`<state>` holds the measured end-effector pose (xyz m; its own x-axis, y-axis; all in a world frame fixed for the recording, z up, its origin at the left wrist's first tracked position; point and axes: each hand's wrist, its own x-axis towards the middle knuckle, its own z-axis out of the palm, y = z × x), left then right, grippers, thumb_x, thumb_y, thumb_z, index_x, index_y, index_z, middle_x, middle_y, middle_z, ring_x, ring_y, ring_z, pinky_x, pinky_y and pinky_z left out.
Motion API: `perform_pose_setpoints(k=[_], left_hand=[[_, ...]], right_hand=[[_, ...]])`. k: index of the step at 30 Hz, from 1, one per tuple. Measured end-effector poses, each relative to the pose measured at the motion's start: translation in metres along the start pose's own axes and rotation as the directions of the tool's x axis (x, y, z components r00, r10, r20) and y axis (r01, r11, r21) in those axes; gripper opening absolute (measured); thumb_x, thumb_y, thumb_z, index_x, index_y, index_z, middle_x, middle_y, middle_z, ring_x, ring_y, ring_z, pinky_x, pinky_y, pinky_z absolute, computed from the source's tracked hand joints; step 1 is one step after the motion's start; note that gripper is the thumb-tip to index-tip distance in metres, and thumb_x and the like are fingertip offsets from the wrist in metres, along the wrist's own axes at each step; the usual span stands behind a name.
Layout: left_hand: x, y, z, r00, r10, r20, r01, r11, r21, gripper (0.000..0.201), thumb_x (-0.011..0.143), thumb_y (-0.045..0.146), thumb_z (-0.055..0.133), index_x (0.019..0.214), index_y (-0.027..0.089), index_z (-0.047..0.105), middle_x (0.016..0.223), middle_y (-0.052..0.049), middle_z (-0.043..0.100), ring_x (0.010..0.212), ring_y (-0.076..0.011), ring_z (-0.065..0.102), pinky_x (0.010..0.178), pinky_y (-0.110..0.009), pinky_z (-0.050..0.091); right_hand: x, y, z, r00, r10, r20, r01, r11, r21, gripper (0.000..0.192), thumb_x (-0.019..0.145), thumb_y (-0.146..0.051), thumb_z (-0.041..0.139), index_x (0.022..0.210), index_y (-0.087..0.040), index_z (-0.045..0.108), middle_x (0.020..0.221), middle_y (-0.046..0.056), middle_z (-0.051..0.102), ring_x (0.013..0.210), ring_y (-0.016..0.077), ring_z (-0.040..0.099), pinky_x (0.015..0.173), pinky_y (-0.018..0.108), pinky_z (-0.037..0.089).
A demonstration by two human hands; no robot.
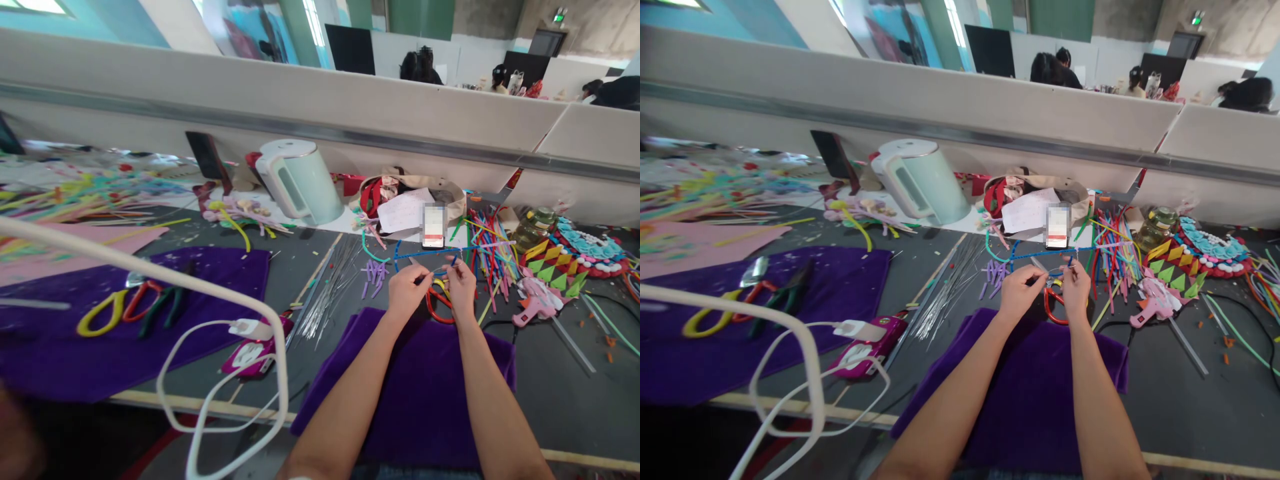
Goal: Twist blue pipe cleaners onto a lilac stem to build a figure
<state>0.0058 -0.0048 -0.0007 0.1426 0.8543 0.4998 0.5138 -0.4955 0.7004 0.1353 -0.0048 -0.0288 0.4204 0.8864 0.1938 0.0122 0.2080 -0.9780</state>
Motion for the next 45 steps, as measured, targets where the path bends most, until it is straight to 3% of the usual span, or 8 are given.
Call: perform_pose_setpoints(k=[5,9,15,23,29,33,36,45], left_hand=[[-0.001,-0.001,0.0,0.999,0.047,0.013,-0.049,0.986,0.16,0.017,0.083,0.024,0.053,0.067,0.019,0.059,0.068,-0.001,0.061,0.069,-0.0139,0.056,0.063,-0.024,0.037],[-0.003,-0.001,-0.001,0.989,0.135,0.064,-0.148,0.95,0.277,0.021,0.086,0.026,0.049,0.069,0.019,0.058,0.069,-0.002,0.06,0.071,-0.0148,0.055,0.064,-0.025,0.035],[-0.004,0.0,0.0,0.98,0.182,0.082,-0.199,0.919,0.34,0.022,0.088,0.025,0.047,0.068,0.019,0.055,0.069,-0.002,0.059,0.07,-0.0148,0.052,0.063,-0.026,0.034],[-0.006,0.0,0.003,0.97,0.219,0.106,-0.243,0.882,0.403,0.021,0.087,0.022,0.048,0.067,0.019,0.054,0.069,-0.002,0.058,0.069,-0.0151,0.05,0.06,-0.027,0.032],[-0.006,-0.002,0.003,0.971,0.208,0.117,-0.238,0.871,0.431,0.022,0.087,0.022,0.047,0.066,0.019,0.054,0.069,-0.002,0.058,0.069,-0.0154,0.05,0.06,-0.027,0.031],[-0.007,-0.003,0.004,0.966,0.214,0.148,-0.258,0.857,0.446,0.023,0.088,0.025,0.046,0.067,0.019,0.055,0.07,-0.004,0.059,0.069,-0.0162,0.051,0.058,-0.028,0.031],[-0.007,-0.004,0.005,0.962,0.209,0.176,-0.267,0.859,0.437,0.022,0.088,0.025,0.046,0.071,0.019,0.057,0.071,-0.004,0.061,0.069,-0.0167,0.052,0.058,-0.028,0.032],[-0.007,-0.009,0.001,0.998,0.046,-0.051,-0.035,0.977,0.21,0.018,0.08,0.021,0.051,0.064,0.018,0.059,0.064,-0.002,0.059,0.063,-0.0141,0.053,0.057,-0.025,0.033]], right_hand=[[-0.004,-0.009,0.003,0.999,-0.012,-0.031,0.017,0.986,0.165,0.061,0.076,-0.022,0.054,0.133,-0.02,0.033,0.092,0.004,0.064,0.072,0.0114,0.061,0.063,0.023,0.051],[-0.008,-0.014,0.005,0.995,-0.073,-0.072,0.082,0.988,0.132,0.066,0.079,-0.026,0.056,0.136,-0.021,0.023,0.089,0.004,0.064,0.071,0.0119,0.063,0.067,0.026,0.052],[-0.009,-0.018,0.006,0.979,-0.068,-0.191,0.09,0.99,0.108,0.039,0.08,-0.031,0.059,0.11,-0.021,0.035,0.081,0.002,0.065,0.059,0.0122,0.064,0.061,0.027,0.053],[-0.004,-0.009,0.001,0.983,-0.077,-0.167,0.066,0.995,-0.073,0.027,0.083,-0.044,0.05,0.089,-0.018,0.053,0.079,0.003,0.063,0.06,0.0121,0.06,0.052,0.023,0.048],[-0.002,-0.009,-0.004,0.901,-0.296,-0.318,0.181,0.921,-0.345,0.023,0.078,-0.038,0.06,0.079,-0.015,0.062,0.104,0.011,0.052,0.078,0.0144,0.055,0.065,0.028,0.046],[-0.01,-0.014,0.002,0.909,-0.379,-0.171,0.316,0.897,-0.311,0.016,0.085,-0.032,0.052,0.082,-0.018,0.06,0.085,0.006,0.058,0.078,0.0153,0.056,0.07,0.029,0.047],[-0.019,-0.018,0.011,0.9,-0.435,-0.004,0.413,0.858,-0.307,0.013,0.088,-0.027,0.047,0.087,-0.02,0.058,0.088,0.006,0.061,0.083,0.0161,0.058,0.075,0.031,0.047],[-0.037,-0.025,0.024,0.756,-0.616,0.222,0.651,0.742,-0.161,0.013,0.089,-0.019,0.043,0.087,-0.022,0.056,0.09,0.007,0.063,0.087,0.0168,0.061,0.076,0.034,0.05]])
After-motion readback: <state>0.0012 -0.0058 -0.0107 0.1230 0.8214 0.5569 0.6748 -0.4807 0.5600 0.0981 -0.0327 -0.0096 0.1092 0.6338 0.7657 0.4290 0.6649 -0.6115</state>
